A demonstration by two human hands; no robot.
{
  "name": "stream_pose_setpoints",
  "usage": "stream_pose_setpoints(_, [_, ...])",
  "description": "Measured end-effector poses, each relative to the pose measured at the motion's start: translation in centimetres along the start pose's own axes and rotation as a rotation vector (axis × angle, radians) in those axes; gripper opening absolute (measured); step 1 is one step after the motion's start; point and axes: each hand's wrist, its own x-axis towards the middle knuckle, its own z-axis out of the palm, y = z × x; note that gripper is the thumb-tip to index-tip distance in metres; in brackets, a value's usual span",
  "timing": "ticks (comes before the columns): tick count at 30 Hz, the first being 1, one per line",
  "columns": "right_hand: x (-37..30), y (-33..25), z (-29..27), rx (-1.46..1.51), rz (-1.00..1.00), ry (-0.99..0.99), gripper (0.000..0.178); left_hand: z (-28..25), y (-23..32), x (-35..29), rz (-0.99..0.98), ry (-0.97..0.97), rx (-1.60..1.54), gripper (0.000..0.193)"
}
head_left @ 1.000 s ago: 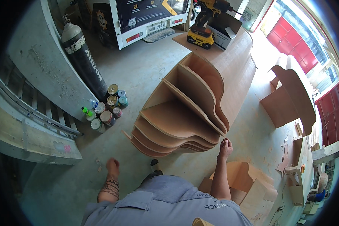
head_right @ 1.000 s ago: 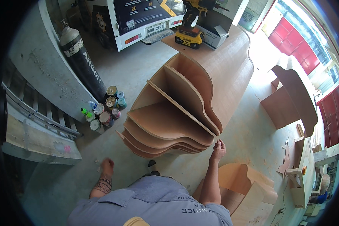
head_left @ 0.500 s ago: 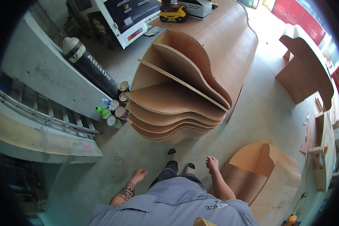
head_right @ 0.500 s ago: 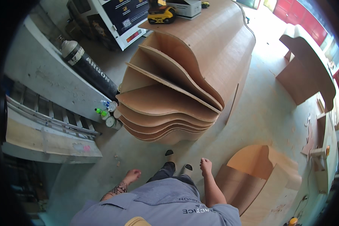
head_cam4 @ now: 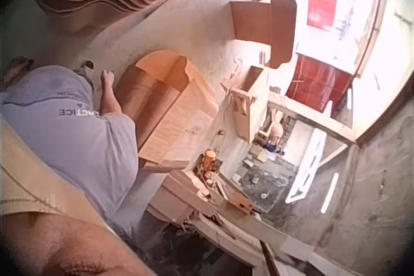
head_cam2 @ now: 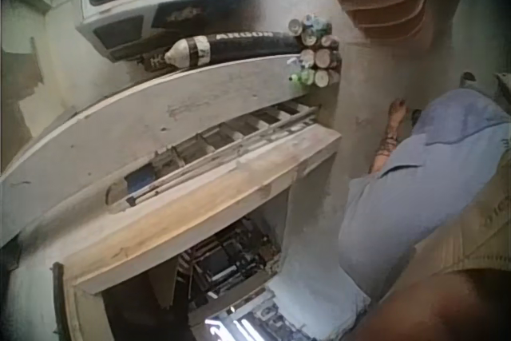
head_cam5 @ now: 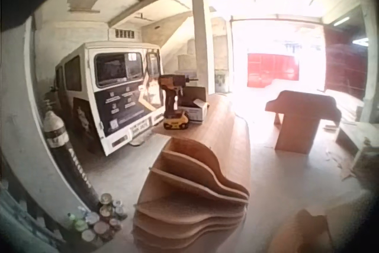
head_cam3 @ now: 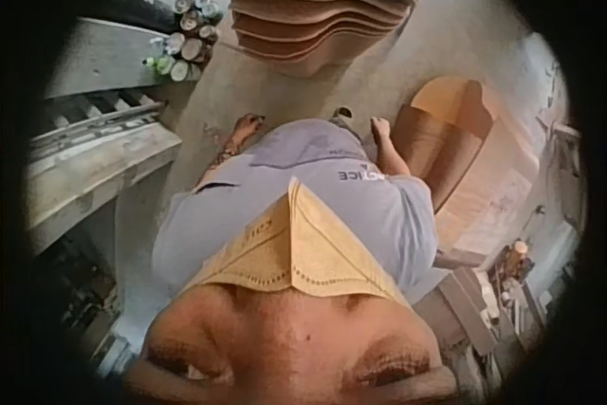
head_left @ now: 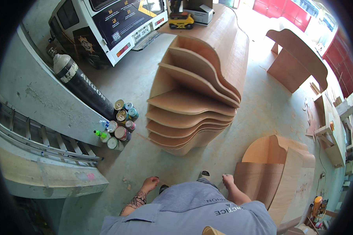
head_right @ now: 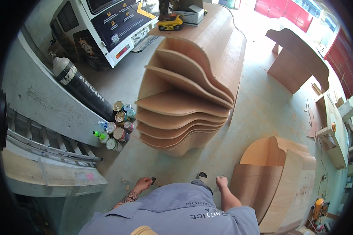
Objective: The person constructs a wooden furniture piece by placing curved plywood panels into a frame, securing them with a power drill and screws, marking a component with a pencil, and using a jigsaw to cut a curved shape from a plywood sheet.
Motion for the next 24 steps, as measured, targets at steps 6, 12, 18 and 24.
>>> stream_pose_setpoints(6, [-6.4,-10.2,4.0,0.300,0.102,-0.072,0.023,-9.7,-13.5,2.8,0.043,0.143,-0.169,0.033])
stream_pose_setpoints(12, [-19.0,-23.1,8.5,-0.766,-0.839,-0.567,0.042,-18.2,-31.8,2.6,-0.258,0.542,-0.615,0.032])
stream_pose_setpoints(18, [-24.2,-31.1,10.1,-0.731,-0.587,-0.545,0.045,-9.2,-39.1,-1.4,-0.468,0.574,-0.944,0.023])
stream_pose_setpoints(24, [-21.3,-28.6,9.7,-0.860,-0.483,-0.493,0.043,9.2,-39.5,-8.5,-0.022,0.013,0.268,0.022])
